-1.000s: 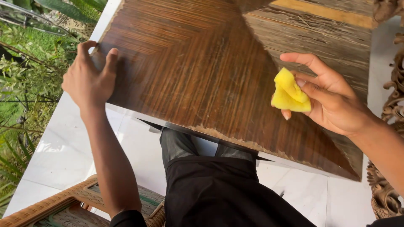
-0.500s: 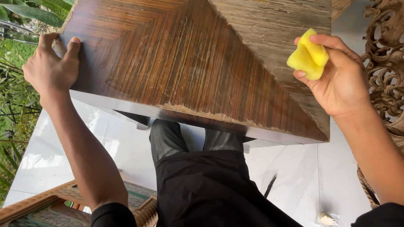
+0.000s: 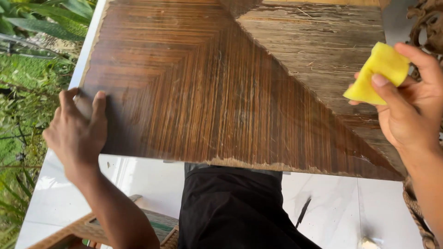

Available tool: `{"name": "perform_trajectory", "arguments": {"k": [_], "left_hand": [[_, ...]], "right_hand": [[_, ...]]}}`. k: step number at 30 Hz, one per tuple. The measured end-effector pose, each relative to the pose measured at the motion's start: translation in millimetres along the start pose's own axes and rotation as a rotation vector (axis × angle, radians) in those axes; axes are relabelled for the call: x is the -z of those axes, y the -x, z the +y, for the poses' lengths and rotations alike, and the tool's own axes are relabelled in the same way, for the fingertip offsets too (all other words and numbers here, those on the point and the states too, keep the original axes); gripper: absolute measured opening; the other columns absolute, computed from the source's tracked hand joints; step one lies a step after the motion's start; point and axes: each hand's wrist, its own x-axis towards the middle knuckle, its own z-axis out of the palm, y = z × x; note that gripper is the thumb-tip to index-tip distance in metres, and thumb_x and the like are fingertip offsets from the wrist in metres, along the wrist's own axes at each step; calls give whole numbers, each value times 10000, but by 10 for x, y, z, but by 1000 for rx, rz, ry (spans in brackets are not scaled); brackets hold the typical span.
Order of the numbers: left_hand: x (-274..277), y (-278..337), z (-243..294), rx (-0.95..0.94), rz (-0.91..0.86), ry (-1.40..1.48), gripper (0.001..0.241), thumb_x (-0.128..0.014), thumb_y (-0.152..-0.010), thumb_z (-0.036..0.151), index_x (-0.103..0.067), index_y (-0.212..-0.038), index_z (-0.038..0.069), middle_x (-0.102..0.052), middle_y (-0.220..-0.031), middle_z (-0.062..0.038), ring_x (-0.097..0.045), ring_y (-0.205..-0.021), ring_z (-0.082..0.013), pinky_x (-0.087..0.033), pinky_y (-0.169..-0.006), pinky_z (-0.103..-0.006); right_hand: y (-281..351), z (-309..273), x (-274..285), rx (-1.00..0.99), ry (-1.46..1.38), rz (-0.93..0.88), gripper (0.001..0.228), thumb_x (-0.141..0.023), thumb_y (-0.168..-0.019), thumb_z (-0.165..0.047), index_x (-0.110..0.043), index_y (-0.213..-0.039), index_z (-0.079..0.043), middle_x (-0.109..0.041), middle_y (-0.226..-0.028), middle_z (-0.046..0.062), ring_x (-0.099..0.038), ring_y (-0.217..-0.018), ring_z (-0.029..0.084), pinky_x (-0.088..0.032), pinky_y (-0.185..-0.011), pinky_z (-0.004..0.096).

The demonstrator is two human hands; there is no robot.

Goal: Cleaning a wooden table surface using a spray bottle and a sponge.

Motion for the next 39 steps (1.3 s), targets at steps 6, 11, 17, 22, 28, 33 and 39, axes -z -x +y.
{"name": "perform_trajectory", "arguments": {"k": [6,11,17,22,28,33,39], "left_hand": [[596,-143,423,131,-360,5,763,-598,-952,640,-512,-1479,94,-715,-1139,-313,-631,-1138,-465,-460,-988,-552],[743,-315,702,-464,-316,41,837,-572,-975,640,-468,-1562,52,-385,-1593,-308,-373,-1448,-485,-351,-1080,-651],[537,-229,1610,-1185,-372,238,702,-536,-971,634,-548,-1454,125,-422,-1560,-271,-398,-1463,-429,-345,-1138,-669],[102,-226,1864,-1354,-365,290,734,-549,-944,656,-539,-1456,130,-364,-1563,-263,-353,-1452,-433,-308,-1068,-718],[-56,-212,1916,-1331,-336,418,680,-620,-918,650,-555,-1400,175,-409,-1522,-208,-358,-1443,-399,-288,-1094,-666],[-53,-216,1890,-1298,-337,439,668,-647,-902,643,-569,-1384,187,-417,-1522,-191,-362,-1439,-388,-285,-1094,-657],[-86,-233,1863,-1281,-361,470,673,-656,-895,648,-578,-1382,191,-408,-1529,-193,-353,-1443,-391,-274,-1107,-653]], "right_hand": [[360,235,649,11,367,106,350,-612,-1104,-20,-475,-1424,-60,-691,-1188,137,-699,-1106,235,-586,-919,373],[554,-274,331,58,1076,72,173,-677,-1085,-21,-637,-1240,46,-709,-1130,179,-701,-988,215,-573,-874,317],[1030,-500,9,25,1351,39,316,-818,-865,-73,-698,-1138,30,-684,-1056,181,-667,-785,192,-535,-687,287],[1129,-660,-208,-22,1391,-69,268,-823,-820,-56,-747,-1074,-11,-702,-1019,111,-670,-746,162,-528,-653,274],[778,-645,-374,-9,1367,-185,289,-777,-802,-4,-742,-1090,4,-715,-971,53,-685,-741,147,-537,-623,269],[271,-468,-557,12,1232,-279,343,-765,-800,5,-748,-1142,2,-709,-949,44,-671,-697,119,-526,-578,246],[-367,-141,-999,218,1178,-328,288,-759,-820,50,-730,-1106,49,-685,-907,94,-641,-654,150,-507,-523,262]]}}
